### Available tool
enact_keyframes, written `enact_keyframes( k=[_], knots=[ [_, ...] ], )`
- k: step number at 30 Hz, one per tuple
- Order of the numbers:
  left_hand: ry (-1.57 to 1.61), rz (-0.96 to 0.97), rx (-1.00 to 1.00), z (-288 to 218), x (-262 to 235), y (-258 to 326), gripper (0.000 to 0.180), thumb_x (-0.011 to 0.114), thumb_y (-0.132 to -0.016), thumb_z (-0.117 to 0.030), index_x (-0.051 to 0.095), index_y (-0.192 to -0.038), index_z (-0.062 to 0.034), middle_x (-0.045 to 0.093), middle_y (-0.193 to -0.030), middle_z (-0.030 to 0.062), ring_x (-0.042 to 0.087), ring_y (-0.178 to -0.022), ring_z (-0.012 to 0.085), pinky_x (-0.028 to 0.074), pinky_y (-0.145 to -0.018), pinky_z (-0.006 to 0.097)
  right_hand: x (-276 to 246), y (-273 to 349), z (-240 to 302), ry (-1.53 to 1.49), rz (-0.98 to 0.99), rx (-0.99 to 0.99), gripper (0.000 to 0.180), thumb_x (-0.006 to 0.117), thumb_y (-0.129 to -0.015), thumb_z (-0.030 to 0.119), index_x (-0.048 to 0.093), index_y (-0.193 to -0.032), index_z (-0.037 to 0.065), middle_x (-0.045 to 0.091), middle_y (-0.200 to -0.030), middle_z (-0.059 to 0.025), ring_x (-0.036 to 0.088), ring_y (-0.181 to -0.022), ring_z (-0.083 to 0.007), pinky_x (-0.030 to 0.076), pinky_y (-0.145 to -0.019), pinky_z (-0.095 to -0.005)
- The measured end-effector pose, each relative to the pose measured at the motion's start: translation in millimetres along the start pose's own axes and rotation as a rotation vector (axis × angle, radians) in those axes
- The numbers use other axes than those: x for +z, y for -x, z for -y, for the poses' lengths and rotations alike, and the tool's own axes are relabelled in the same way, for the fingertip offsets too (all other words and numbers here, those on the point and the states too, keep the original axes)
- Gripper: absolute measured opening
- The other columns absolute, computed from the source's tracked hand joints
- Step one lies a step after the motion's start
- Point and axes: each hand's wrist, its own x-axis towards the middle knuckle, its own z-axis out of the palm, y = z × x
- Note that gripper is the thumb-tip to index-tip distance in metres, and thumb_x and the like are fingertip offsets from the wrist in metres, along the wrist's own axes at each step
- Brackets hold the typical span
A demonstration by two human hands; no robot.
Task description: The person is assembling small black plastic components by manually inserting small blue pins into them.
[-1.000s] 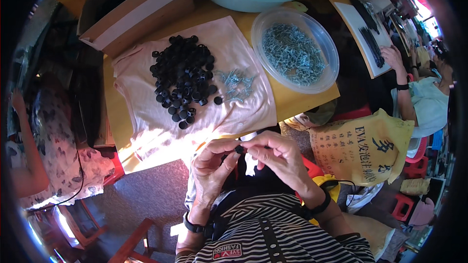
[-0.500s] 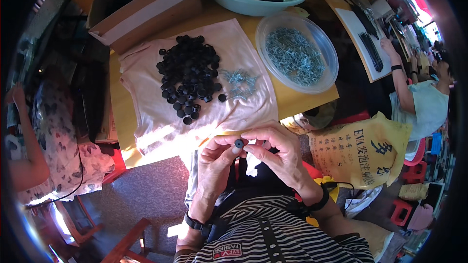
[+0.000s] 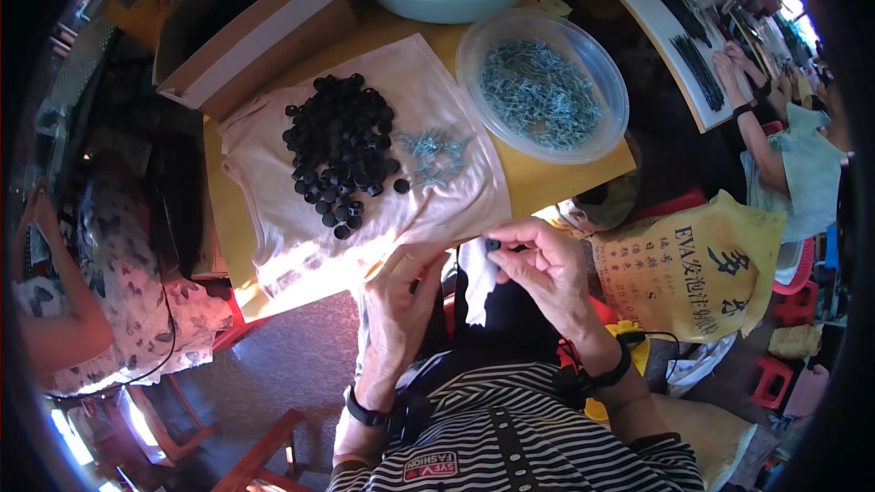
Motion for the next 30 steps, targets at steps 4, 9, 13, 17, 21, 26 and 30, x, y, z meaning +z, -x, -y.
enact_keyframes(
  k=[4, 9, 13, 17, 21, 26, 30],
  knots=[
    [-0.215, -0.105, 0.226, 1, 1, -24, 0.013, 0.068, -0.078, -0.003, 0.069, -0.092, -0.0045, 0.063, -0.087, 0.0070, 0.062, -0.076, 0.0223, 0.051, -0.066, 0.032, -6, -22, -4, 0.530, -0.042, -0.282, 0.025, 0.063, -0.080, -0.004, 0.059, -0.104, 0.002, 0.060, -0.092, -0.0098, 0.063, -0.079, -0.0205, 0.054, -0.067, -0.0301],
    [-0.450, -0.019, 0.296, 2, 4, -33, 0.013, 0.070, -0.075, -0.002, 0.068, -0.087, -0.0044, 0.062, -0.087, 0.0077, 0.062, -0.078, 0.0234, 0.050, -0.066, 0.032, -6, -41, -10, 0.949, -0.003, -0.434, 0.031, 0.065, -0.071, -0.001, 0.062, -0.102, 0.004, 0.056, -0.093, -0.0076, 0.058, -0.086, -0.0247, 0.050, -0.075, -0.0335],
    [-0.483, 0.015, 0.324, 4, 2, -35, 0.013, 0.070, -0.075, -0.002, 0.068, -0.087, -0.0045, 0.062, -0.088, 0.0081, 0.062, -0.080, 0.0236, 0.051, -0.067, 0.031, -8, -38, -7, 1.129, 0.113, -0.454, 0.035, 0.062, -0.072, 0.001, 0.061, -0.107, 0.003, 0.052, -0.099, -0.0070, 0.054, -0.092, -0.0216, 0.049, -0.080, -0.0301],
    [-0.278, -0.004, 0.287, 6, 0, -37, 0.015, 0.067, -0.076, 0.001, 0.066, -0.090, -0.0029, 0.063, -0.090, 0.0086, 0.063, -0.077, 0.0216, 0.051, -0.066, 0.030, -11, -41, -4, 1.195, 0.177, -0.475, 0.037, 0.061, -0.074, 0.004, 0.059, -0.111, 0.002, 0.051, -0.100, -0.0061, 0.053, -0.096, -0.0198, 0.048, -0.083, -0.0285],
    [-0.034, 0.000, 0.119, 7, -4, -36, 0.019, 0.065, -0.079, 0.004, 0.066, -0.096, -0.0014, 0.064, -0.091, 0.0098, 0.065, -0.072, 0.0209, 0.052, -0.064, 0.029, -12, -44, -6, 1.209, 0.183, -0.508, 0.037, 0.061, -0.074, 0.005, 0.056, -0.111, 0.003, 0.051, -0.099, -0.0060, 0.053, -0.095, -0.0199, 0.048, -0.081, -0.0279],
    [-0.124, 0.039, 0.182, 10, -3, -35, 0.022, 0.064, -0.081, 0.000, 0.067, -0.102, -0.0053, 0.064, -0.092, 0.0100, 0.066, -0.076, 0.0223, 0.053, -0.066, 0.030, -12, -47, -10, 1.149, 0.167, -0.441, 0.030, 0.061, -0.075, 0.004, 0.057, -0.104, 0.005, 0.052, -0.096, -0.0056, 0.056, -0.091, -0.0201, 0.049, -0.078, -0.0296],
    [-0.145, 0.031, 0.183, 10, -5, -35, 0.020, 0.064, -0.082, -0.002, 0.067, -0.102, -0.0062, 0.064, -0.093, 0.0099, 0.066, -0.078, 0.0235, 0.053, -0.067, 0.030, -12, -50, -12, 1.045, 0.117, -0.462, 0.026, 0.063, -0.074, 0.002, 0.058, -0.100, 0.005, 0.053, -0.093, -0.0063, 0.057, -0.089, -0.0226, 0.049, -0.076, -0.0311]
  ],
)
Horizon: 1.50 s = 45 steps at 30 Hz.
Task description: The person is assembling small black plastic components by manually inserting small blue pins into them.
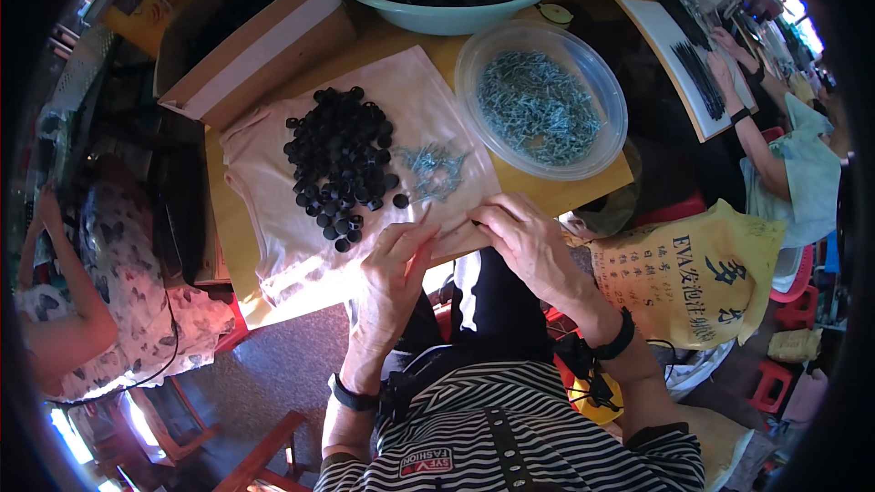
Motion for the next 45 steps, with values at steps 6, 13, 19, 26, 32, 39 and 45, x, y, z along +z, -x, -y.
enact_keyframes(
  k=[6, 13, 19, 26, 32, 39, 45],
  knots=[
    [-0.082, -0.008, 0.092, -3, 5, -7, 0.019, 0.067, -0.078, 0.001, 0.068, -0.096, -0.0040, 0.063, -0.092, 0.0107, 0.064, -0.082, 0.0239, 0.051, -0.070, 0.031, -3, 0, 0, -0.061, -0.050, 0.002, 0.023, 0.066, -0.075, 0.001, 0.059, -0.097, 0.005, 0.055, -0.092, -0.0064, 0.058, -0.086, -0.0247, 0.050, -0.074, -0.0327],
    [-0.136, 0.001, 0.094, -1, 12, -10, 0.015, 0.070, -0.075, -0.001, 0.067, -0.090, -0.0028, 0.062, -0.091, 0.0110, 0.063, -0.080, 0.0257, 0.051, -0.068, 0.032, -7, -1, 5, -0.060, -0.063, 0.074, 0.019, 0.066, -0.077, 0.003, 0.061, -0.095, 0.006, 0.057, -0.090, -0.0057, 0.059, -0.084, -0.0244, 0.050, -0.072, -0.0342],
    [0.081, -0.063, 0.022, 4, 13, -9, 0.014, 0.069, -0.076, 0.001, 0.066, -0.089, -0.0007, 0.063, -0.088, 0.0105, 0.064, -0.072, 0.0196, 0.053, -0.063, 0.028, -4, -6, 8, 0.010, -0.051, 0.073, 0.016, 0.067, -0.077, 0.005, 0.060, -0.092, 0.006, 0.054, -0.087, -0.0045, 0.058, -0.083, -0.0228, 0.049, -0.071, -0.0335],
    [0.002, -0.031, 0.050, 3, 12, -8, 0.014, 0.068, -0.076, 0.001, 0.062, -0.089, -0.0016, 0.062, -0.087, 0.0093, 0.064, -0.074, 0.0208, 0.053, -0.066, 0.028, -6, -5, 7, -0.061, -0.060, 0.114, 0.017, 0.066, -0.078, 0.004, 0.063, -0.095, 0.004, 0.057, -0.086, -0.0066, 0.059, -0.075, -0.0239, 0.049, -0.067, -0.0339],
    [0.810, 0.005, -0.311, -4, 5, -7, 0.011, 0.061, -0.089, -0.002, 0.058, -0.097, 0.0029, 0.065, -0.089, 0.0064, 0.064, -0.081, 0.0101, 0.052, -0.073, 0.023, -21, -4, 7, -0.890, -0.038, 0.445, 0.020, 0.065, -0.085, 0.005, 0.064, -0.105, 0.001, 0.062, -0.088, -0.0048, 0.057, -0.068, -0.0103, 0.047, -0.061, -0.0241],
    [1.215, 0.014, -0.278, -22, 5, -13, 0.012, 0.065, -0.085, 0.001, 0.059, -0.095, 0.0034, 0.066, -0.090, 0.0099, 0.065, -0.083, 0.0146, 0.055, -0.075, 0.026, -34, -5, 7, -1.625, 0.088, 0.742, 0.027, 0.066, -0.087, 0.011, 0.062, -0.112, 0.001, 0.065, -0.087, -0.0031, 0.057, -0.074, -0.0065, 0.045, -0.060, -0.0201],
    [1.165, 0.109, -0.293, -27, 1, -16, 0.013, 0.064, -0.085, 0.003, 0.060, -0.097, 0.0036, 0.064, -0.093, 0.0068, 0.063, -0.088, 0.0121, 0.050, -0.079, 0.024, -33, -8, 10, -1.673, 0.120, 0.723, 0.027, 0.065, -0.088, 0.014, 0.062, -0.112, 0.001, 0.065, -0.089, -0.0032, 0.058, -0.075, -0.0063, 0.045, -0.058, -0.0194]
  ],
)
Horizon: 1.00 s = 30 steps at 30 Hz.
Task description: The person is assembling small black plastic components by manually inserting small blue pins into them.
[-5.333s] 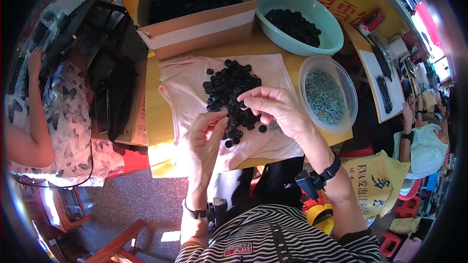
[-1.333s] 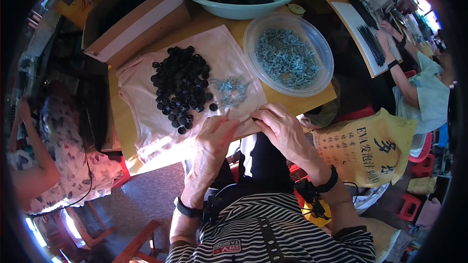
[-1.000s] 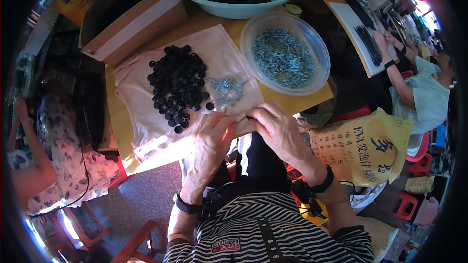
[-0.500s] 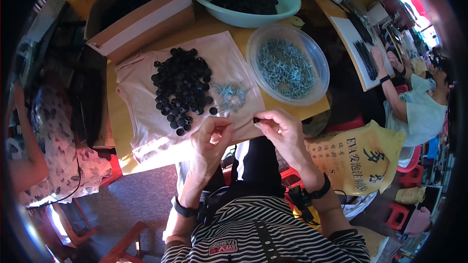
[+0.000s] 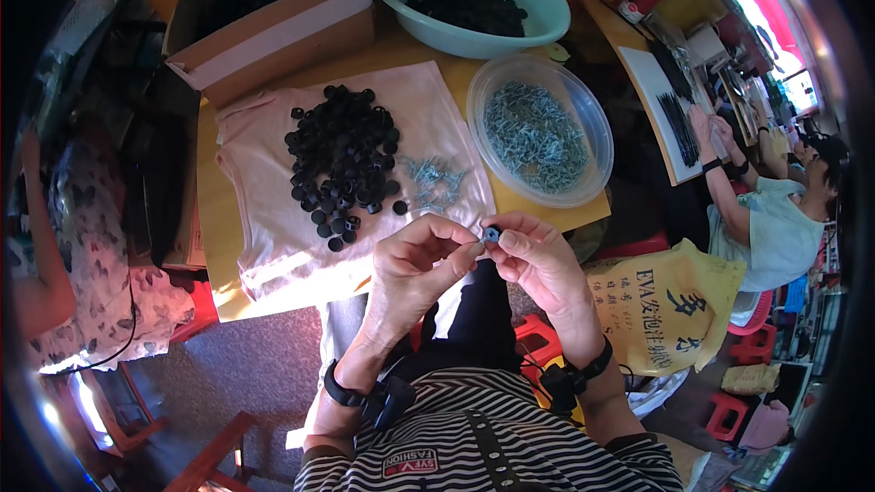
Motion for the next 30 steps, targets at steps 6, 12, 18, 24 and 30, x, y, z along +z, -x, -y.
enact_keyframes(
  k=[6, 12, 18, 24, 30],
  knots=[
    [-0.045, -0.018, -0.017, 0, -5, 0, 0.013, 0.063, -0.085, 0.004, 0.060, -0.098, 0.0033, 0.064, -0.094, 0.0060, 0.062, -0.088, 0.0115, 0.050, -0.080, 0.024, 4, -2, 0, 0.026, 0.001, -0.011, 0.025, 0.065, -0.088, 0.013, 0.063, -0.110, 0.001, 0.066, -0.090, -0.0037, 0.057, -0.072, -0.0059, 0.045, -0.057, -0.0195],
    [0.065, -0.086, 0.129, -2, -5, -1, 0.015, 0.064, -0.084, 0.003, 0.060, -0.098, 0.0029, 0.063, -0.096, 0.0097, 0.063, -0.082, 0.0140, 0.053, -0.077, 0.026, 13, 0, 1, 0.128, -0.016, -0.057, 0.022, 0.067, -0.086, 0.012, 0.065, -0.106, 0.003, 0.066, -0.092, -0.0037, 0.056, -0.071, -0.0061, 0.045, -0.057, -0.0198],
    [-0.106, -0.095, 0.108, -5, -5, -1, 0.014, 0.062, -0.087, 0.001, 0.060, -0.101, 0.0010, 0.065, -0.093, 0.0093, 0.065, -0.082, 0.0154, 0.053, -0.075, 0.027, 14, 1, -4, 0.125, -0.036, -0.058, 0.023, 0.067, -0.086, 0.014, 0.065, -0.106, 0.003, 0.066, -0.093, -0.0045, 0.056, -0.069, -0.0070, 0.046, -0.057, -0.0199],
    [0.040, -0.133, 0.124, -3, -7, 5, 0.015, 0.058, -0.089, 0.001, 0.058, -0.105, 0.0040, 0.067, -0.099, 0.0174, 0.067, -0.084, 0.0206, 0.056, -0.080, 0.031, 6, 0, -9, -0.006, -0.011, -0.002, 0.028, 0.066, -0.087, 0.014, 0.063, -0.112, 0.002, 0.067, -0.093, -0.0055, 0.056, -0.065, -0.0054, 0.046, -0.056, -0.0162],
    [0.058, -0.184, 0.173, 7, -5, 7, 0.011, 0.064, -0.086, -0.003, 0.061, -0.095, 0.0026, 0.066, -0.095, 0.0155, 0.065, -0.080, 0.0192, 0.053, -0.073, 0.028, 6, -1, -12, -0.073, -0.012, 0.047, 0.027, 0.066, -0.087, 0.011, 0.062, -0.112, -0.001, 0.067, -0.092, -0.0067, 0.057, -0.067, -0.0047, 0.045, -0.055, -0.0151]
  ],
)
